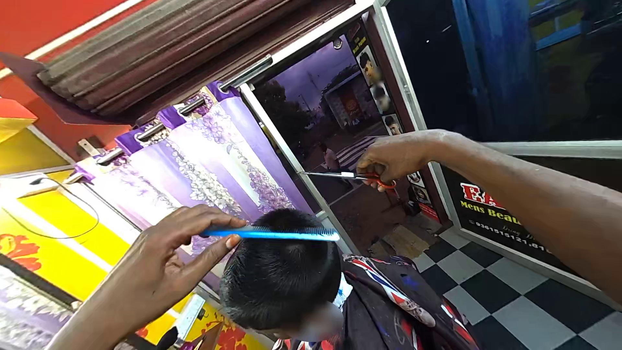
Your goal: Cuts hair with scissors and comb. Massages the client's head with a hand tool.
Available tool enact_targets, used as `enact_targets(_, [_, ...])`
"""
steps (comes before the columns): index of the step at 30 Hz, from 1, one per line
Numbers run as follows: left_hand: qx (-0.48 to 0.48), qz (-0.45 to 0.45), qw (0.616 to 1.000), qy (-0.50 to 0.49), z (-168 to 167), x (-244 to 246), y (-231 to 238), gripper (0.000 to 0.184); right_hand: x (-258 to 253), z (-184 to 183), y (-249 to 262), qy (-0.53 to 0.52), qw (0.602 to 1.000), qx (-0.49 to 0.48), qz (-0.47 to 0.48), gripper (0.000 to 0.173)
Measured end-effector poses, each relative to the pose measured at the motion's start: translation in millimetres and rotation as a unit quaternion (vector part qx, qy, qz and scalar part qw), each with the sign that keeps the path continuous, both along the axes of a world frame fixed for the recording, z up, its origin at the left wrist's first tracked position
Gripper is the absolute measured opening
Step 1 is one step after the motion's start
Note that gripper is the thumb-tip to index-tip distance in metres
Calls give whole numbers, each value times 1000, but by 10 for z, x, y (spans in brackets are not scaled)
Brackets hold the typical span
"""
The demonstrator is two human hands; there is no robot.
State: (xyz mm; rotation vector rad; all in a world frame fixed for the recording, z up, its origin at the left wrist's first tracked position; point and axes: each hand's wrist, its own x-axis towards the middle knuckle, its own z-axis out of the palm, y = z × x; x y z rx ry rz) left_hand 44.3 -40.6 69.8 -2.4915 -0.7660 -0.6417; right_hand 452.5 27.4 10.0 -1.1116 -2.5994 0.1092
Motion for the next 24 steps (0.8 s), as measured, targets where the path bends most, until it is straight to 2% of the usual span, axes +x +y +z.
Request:
enact_targets(5, [-6, 61, 997, 44, 138, 138, 240, 32, -88, -120, 76, 42, 993, -68, 92, 19])
enact_targets(9, [-11, 91, 994, 55, 191, 152, 340, 31, -181, -171, 51, 66, 981, -147, 110, 17])
enact_targets(12, [-9, 90, 994, 55, 187, 156, 356, 35, -252, -197, 64, 37, 976, -178, 122, 27])
enact_targets(15, [-9, 85, 995, 46, 165, 150, 350, 36, -356, -205, 95, 10, 975, -175, 135, 30])
enact_targets(18, [-12, 73, 997, 39, 153, 129, 366, 38, -458, -185, 133, -18, 982, -131, 138, 32])
enact_targets(21, [-17, 65, 997, 31, 136, 107, 376, 37, -505, -141, 132, -33, 986, -95, 134, 25])
enact_targets(24, [-10, 94, 995, 12, 87, 97, 371, 36, -478, -166, 154, 2, 982, -106, 154, 17])
